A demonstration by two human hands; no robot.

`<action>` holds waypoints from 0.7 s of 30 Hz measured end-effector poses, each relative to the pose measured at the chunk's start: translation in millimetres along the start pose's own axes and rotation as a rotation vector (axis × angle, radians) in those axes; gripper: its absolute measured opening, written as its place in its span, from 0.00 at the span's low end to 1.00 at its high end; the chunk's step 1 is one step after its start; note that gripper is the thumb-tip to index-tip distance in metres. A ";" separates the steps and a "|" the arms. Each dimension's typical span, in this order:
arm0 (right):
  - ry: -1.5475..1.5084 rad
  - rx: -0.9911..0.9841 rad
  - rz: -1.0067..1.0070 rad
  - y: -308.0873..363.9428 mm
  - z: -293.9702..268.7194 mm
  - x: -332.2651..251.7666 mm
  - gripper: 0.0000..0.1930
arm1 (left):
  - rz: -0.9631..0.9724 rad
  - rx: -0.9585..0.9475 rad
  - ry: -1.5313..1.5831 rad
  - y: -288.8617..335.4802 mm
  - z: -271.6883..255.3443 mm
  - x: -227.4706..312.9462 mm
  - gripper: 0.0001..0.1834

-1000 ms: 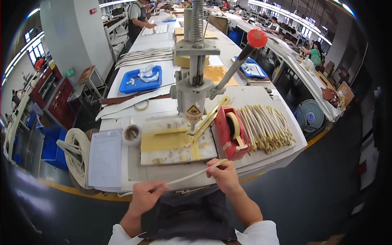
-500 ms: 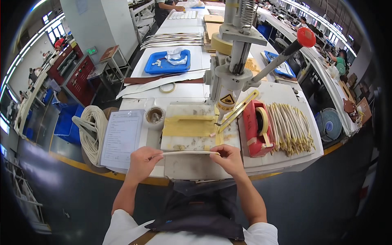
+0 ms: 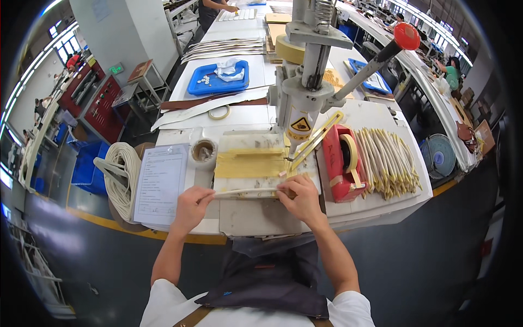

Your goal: The person inserts a white cable into a yellow plastic sleeve, places the assembly into a press machine, and activates the press with a lever. The person then removes the finished unit and repeats the process with a new cable and sleeve.

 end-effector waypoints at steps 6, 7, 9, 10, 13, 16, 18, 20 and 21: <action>-0.003 0.025 0.042 -1.5 -2.3 0.8 0.11 | 0.023 0.034 -0.005 -3.4 0.6 -2.3 0.05; -0.025 0.016 0.055 -2.8 -3.6 -0.5 0.11 | 0.027 0.044 -0.009 -3.1 0.2 -1.4 0.05; -0.070 -0.001 0.085 -3.8 -5.7 -1.7 0.12 | 0.045 0.070 -0.019 -2.3 -0.4 0.5 0.05; -0.070 -0.015 0.076 -2.3 -4.9 0.6 0.12 | 0.061 0.087 -0.024 -1.6 -0.6 1.7 0.05; -0.070 -0.039 0.062 0.7 -5.7 6.5 0.12 | 0.071 0.124 -0.021 -0.5 -1.2 2.6 0.05; -0.075 -0.046 0.061 1.1 -6.6 8.0 0.11 | 0.052 0.139 -0.009 2.1 -0.5 1.4 0.04; -0.081 -0.062 0.056 1.7 -5.0 9.9 0.10 | 0.058 0.139 -0.013 4.0 0.1 1.7 0.05; -0.078 -0.081 0.070 1.7 -4.5 10.4 0.09 | 0.088 0.134 -0.028 5.8 0.6 3.4 0.05; -0.076 -0.089 0.076 1.4 -4.3 10.6 0.09 | 0.092 0.139 -0.024 6.7 0.6 3.1 0.05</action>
Point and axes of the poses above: each hand's wrist, its own y-axis away from the middle knuckle, its own z-axis out of the palm, x = y × z, the point moved 8 cm from there along -y, towards the middle knuckle, and after that the axes turned 12 degrees about x, right-handed, at the moved point
